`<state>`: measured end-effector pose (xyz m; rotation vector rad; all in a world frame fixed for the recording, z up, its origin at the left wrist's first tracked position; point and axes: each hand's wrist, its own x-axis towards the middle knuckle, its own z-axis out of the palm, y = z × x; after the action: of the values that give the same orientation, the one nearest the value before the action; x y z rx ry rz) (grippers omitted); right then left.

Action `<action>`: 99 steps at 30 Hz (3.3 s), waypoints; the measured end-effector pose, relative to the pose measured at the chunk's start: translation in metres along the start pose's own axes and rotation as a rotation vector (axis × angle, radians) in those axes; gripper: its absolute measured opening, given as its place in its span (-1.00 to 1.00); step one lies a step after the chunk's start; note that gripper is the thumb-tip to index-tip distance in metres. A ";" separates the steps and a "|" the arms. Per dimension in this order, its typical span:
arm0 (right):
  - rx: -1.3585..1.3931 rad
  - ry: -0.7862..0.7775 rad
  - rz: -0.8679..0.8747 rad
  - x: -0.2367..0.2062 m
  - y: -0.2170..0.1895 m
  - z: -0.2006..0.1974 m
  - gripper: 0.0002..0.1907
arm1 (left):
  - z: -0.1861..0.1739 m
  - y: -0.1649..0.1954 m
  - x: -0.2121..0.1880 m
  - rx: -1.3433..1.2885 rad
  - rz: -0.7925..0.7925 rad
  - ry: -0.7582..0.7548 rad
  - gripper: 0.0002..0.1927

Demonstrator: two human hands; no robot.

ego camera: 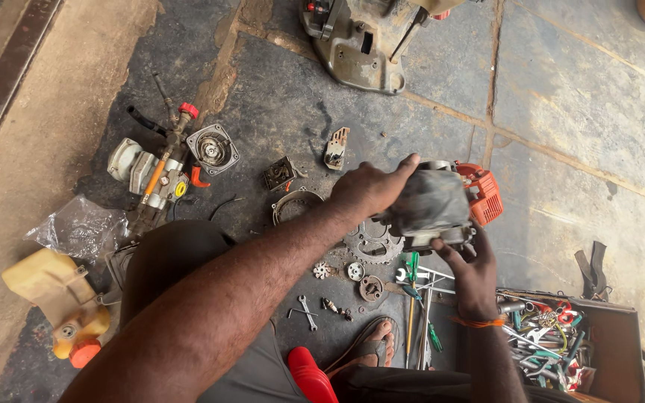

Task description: The person assembles a small engine by hand, aligning and fitting metal components together on the floor. They repeatedly adjust and reposition parts to achieve proper alignment.

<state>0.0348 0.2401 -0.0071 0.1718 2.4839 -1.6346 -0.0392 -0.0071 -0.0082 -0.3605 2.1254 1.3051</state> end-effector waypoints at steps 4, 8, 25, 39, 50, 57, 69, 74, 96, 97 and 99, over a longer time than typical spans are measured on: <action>0.454 -0.110 0.144 -0.002 0.009 -0.004 -0.29 | 0.003 0.038 -0.046 0.088 0.232 0.309 -0.12; 0.707 -0.301 0.193 -0.012 0.027 0.007 -0.29 | 0.002 0.052 -0.069 0.201 0.369 0.395 -0.30; 1.007 -0.356 0.536 -0.012 0.079 0.037 -0.32 | 0.023 0.048 -0.049 0.434 0.398 0.334 -0.44; 0.839 -0.212 0.481 -0.013 0.089 0.013 -0.27 | 0.037 0.048 -0.042 0.343 0.470 0.238 -0.43; 0.777 -0.263 0.484 -0.016 0.091 0.013 -0.27 | 0.041 0.044 -0.045 0.447 0.504 0.100 -0.34; 0.676 -0.230 0.617 -0.017 0.089 0.005 -0.46 | 0.032 0.041 -0.048 0.473 0.509 0.038 -0.30; 0.194 0.077 0.218 -0.015 -0.027 -0.014 -0.42 | 0.024 0.043 -0.042 0.621 0.501 -0.040 -0.24; 0.081 -0.030 0.109 -0.023 -0.038 0.006 -0.33 | 0.016 0.040 -0.040 0.556 0.541 -0.061 -0.24; -0.617 -0.041 -0.115 -0.036 -0.037 0.021 0.33 | 0.019 0.035 -0.037 0.470 0.608 -0.016 -0.24; -0.668 0.000 -0.161 -0.038 -0.037 0.025 0.37 | 0.019 0.035 -0.038 0.482 0.577 -0.030 -0.26; -0.713 0.112 -0.181 -0.039 -0.033 0.036 0.44 | 0.020 0.039 -0.040 0.503 0.518 -0.060 -0.29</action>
<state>0.0693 0.1932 0.0166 -0.0576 3.0575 -0.7033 -0.0212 0.0254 0.0383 0.4589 2.4855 0.9550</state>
